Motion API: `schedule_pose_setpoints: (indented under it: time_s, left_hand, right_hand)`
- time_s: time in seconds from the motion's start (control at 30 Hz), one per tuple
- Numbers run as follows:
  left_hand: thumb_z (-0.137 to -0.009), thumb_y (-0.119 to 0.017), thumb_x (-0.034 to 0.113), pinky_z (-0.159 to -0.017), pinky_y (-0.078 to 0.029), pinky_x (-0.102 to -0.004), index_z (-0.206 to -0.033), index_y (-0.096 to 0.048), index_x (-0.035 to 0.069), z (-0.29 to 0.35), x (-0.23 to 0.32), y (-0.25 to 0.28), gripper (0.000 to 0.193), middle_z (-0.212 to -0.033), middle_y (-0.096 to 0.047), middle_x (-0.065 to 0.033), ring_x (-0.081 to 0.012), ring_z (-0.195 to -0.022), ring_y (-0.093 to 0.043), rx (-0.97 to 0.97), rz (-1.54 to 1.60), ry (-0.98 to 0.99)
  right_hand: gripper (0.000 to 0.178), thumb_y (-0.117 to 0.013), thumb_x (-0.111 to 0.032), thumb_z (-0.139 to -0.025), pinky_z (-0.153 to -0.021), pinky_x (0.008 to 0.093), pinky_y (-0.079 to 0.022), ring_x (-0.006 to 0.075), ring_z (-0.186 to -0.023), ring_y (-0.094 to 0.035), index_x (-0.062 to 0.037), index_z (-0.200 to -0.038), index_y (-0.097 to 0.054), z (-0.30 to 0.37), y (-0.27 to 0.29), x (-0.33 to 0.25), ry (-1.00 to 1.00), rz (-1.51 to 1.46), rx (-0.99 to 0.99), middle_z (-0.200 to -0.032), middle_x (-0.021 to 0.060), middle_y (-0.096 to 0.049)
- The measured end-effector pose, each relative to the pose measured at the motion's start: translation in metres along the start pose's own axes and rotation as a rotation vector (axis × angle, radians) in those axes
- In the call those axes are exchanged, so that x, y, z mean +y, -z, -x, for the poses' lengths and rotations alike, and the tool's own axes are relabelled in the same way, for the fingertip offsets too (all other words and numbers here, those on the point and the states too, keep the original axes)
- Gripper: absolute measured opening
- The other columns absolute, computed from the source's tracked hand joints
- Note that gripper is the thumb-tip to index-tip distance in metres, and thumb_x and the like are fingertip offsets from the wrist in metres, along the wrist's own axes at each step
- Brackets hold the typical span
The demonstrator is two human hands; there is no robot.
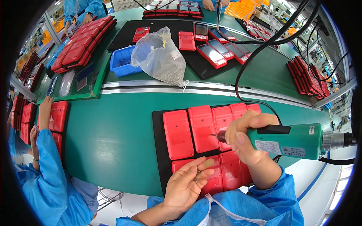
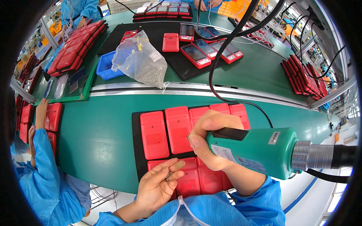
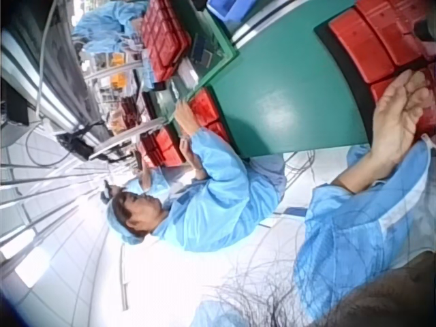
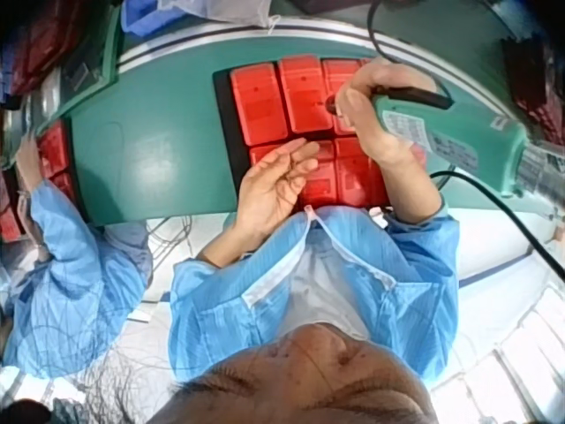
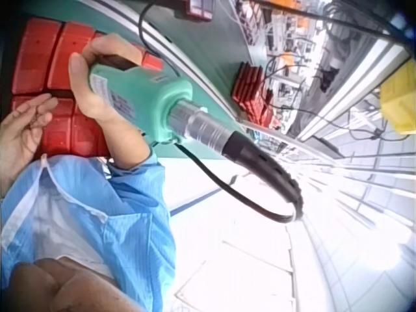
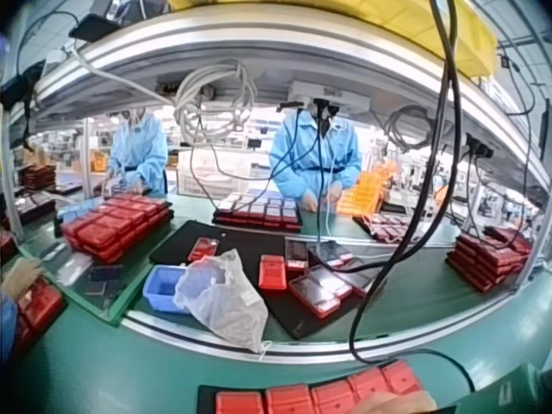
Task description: The person fastens screws into red electronic housings using an electric screwdriver on an assembly line.
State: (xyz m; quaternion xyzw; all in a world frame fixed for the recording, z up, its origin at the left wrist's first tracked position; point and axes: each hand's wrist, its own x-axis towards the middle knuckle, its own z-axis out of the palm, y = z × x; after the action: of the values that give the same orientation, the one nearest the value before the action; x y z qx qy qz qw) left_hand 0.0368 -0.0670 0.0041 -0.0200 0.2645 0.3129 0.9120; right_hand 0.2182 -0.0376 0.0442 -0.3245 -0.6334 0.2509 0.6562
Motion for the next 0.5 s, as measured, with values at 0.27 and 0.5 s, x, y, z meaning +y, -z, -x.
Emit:
schedule_pose_setpoints:
  time_s: [0.27, 0.5]
  left_hand:
    - [-0.089, -0.041, 0.011, -0.064, -0.050, -0.0248, -0.105, -0.046, 0.001, -0.002, 0.003, 0.015, 0.019, -0.106, -0.053, -0.0208, -0.0237, -0.087, -0.060, -0.115, 0.037, -0.069]
    - [-0.088, -0.045, 0.015, -0.053, -0.041, -0.0211, -0.099, -0.051, 0.000, -0.005, 0.011, 0.008, 0.020, -0.089, -0.055, -0.0148, -0.0162, -0.067, -0.053, -0.128, -0.114, -0.041]
  right_hand:
    - [0.024, -0.055, 0.010, -0.070, -0.045, 0.0208, -0.030, 0.0077, -0.050, -0.041, -0.0032, -0.081, -0.038, -0.015, -0.010, 0.007, -0.168, 0.271, -0.006, -0.060, 0.0018, -0.043]
    - [0.013, -0.057, 0.003, -0.073, -0.048, 0.0218, -0.034, 0.0080, -0.055, -0.043, -0.0008, -0.079, -0.045, -0.028, -0.012, 0.010, -0.271, 0.106, 0.027, -0.063, 0.0019, -0.045]
